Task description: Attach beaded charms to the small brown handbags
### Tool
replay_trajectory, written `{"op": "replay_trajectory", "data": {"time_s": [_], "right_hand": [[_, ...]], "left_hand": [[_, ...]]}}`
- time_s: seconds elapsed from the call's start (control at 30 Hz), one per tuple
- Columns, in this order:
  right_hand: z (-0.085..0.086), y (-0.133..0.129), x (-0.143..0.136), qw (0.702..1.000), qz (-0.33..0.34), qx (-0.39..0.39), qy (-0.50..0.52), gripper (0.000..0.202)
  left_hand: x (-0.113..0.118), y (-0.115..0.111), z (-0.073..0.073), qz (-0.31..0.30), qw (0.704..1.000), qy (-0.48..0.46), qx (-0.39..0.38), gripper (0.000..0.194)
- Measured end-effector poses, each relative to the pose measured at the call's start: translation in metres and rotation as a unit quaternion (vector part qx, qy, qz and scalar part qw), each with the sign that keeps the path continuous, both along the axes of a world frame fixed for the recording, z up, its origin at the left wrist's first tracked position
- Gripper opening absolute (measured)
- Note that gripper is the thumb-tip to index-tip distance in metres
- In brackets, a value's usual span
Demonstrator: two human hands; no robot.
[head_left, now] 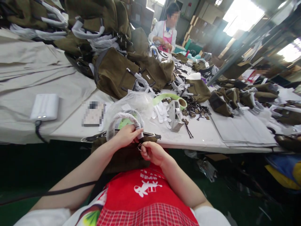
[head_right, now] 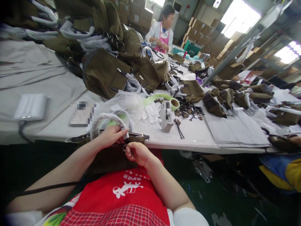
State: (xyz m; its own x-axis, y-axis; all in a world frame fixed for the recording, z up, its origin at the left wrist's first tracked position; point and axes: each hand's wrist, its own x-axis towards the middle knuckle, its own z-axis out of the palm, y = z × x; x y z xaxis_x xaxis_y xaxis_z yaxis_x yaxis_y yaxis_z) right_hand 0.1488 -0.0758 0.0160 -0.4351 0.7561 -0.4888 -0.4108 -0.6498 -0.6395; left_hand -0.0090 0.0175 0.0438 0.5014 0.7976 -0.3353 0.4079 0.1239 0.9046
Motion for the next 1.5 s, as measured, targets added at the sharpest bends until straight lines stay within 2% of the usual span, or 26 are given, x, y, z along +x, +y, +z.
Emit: {"op": "replay_trajectory", "data": {"time_s": [0.1, 0.2, 0.37, 0.47, 0.57, 0.67, 0.73, 0.83, 0.97, 1.13, 1.27, 1.37, 1.5], "right_hand": [[0.002, -0.001, 0.004, 0.999, -0.004, 0.005, 0.034, 0.025], [0.006, -0.005, 0.012, 0.999, -0.01, 0.007, 0.05, 0.025], [0.018, -0.008, 0.029, 0.998, -0.051, 0.026, 0.038, 0.03], [0.026, -0.009, 0.032, 0.997, -0.048, 0.019, 0.054, 0.031], [0.028, -0.014, 0.018, 0.996, 0.01, 0.003, 0.093, 0.029], [0.023, -0.018, -0.005, 0.981, 0.143, -0.027, 0.132, 0.027], [0.018, -0.016, -0.018, 0.981, 0.16, -0.034, 0.108, 0.026], [0.011, -0.004, -0.029, 0.998, 0.039, -0.041, 0.014, 0.025], [0.006, 0.008, -0.034, 0.993, -0.079, -0.058, -0.067, 0.023], [0.004, 0.004, -0.041, 0.984, -0.145, -0.065, -0.076, 0.023], [0.001, -0.005, -0.049, 0.974, -0.212, -0.03, -0.08, 0.018], [0.0, -0.011, -0.056, 0.963, -0.259, 0.0, -0.073, 0.017], [-0.001, -0.013, -0.06, 0.956, -0.282, 0.019, -0.076, 0.017]], "left_hand": [[-0.003, 0.0, -0.005, 0.05, 0.998, -0.041, -0.022, 0.055], [-0.004, 0.001, -0.01, 0.08, 0.995, -0.064, -0.005, 0.054], [-0.004, 0.002, -0.013, 0.09, 0.992, -0.092, 0.012, 0.049], [-0.003, 0.002, -0.012, 0.087, 0.992, -0.088, 0.012, 0.047], [-0.001, 0.001, -0.011, 0.08, 0.994, -0.075, 0.006, 0.043], [0.001, -0.002, -0.01, 0.102, 0.994, -0.046, 0.005, 0.037], [0.001, -0.004, -0.009, 0.116, 0.992, -0.039, 0.001, 0.033], [-0.001, -0.007, -0.008, 0.116, 0.991, -0.067, 0.004, 0.032], [-0.007, -0.01, -0.012, 0.101, 0.991, -0.067, 0.055, 0.03], [-0.013, -0.02, -0.012, 0.069, 0.986, 0.018, 0.153, 0.028], [-0.013, -0.029, -0.006, 0.091, 0.976, 0.058, 0.191, 0.028], [-0.011, -0.032, -0.009, 0.127, 0.977, 0.024, 0.169, 0.028], [-0.01, -0.035, -0.019, 0.175, 0.976, -0.039, 0.122, 0.029]]}}
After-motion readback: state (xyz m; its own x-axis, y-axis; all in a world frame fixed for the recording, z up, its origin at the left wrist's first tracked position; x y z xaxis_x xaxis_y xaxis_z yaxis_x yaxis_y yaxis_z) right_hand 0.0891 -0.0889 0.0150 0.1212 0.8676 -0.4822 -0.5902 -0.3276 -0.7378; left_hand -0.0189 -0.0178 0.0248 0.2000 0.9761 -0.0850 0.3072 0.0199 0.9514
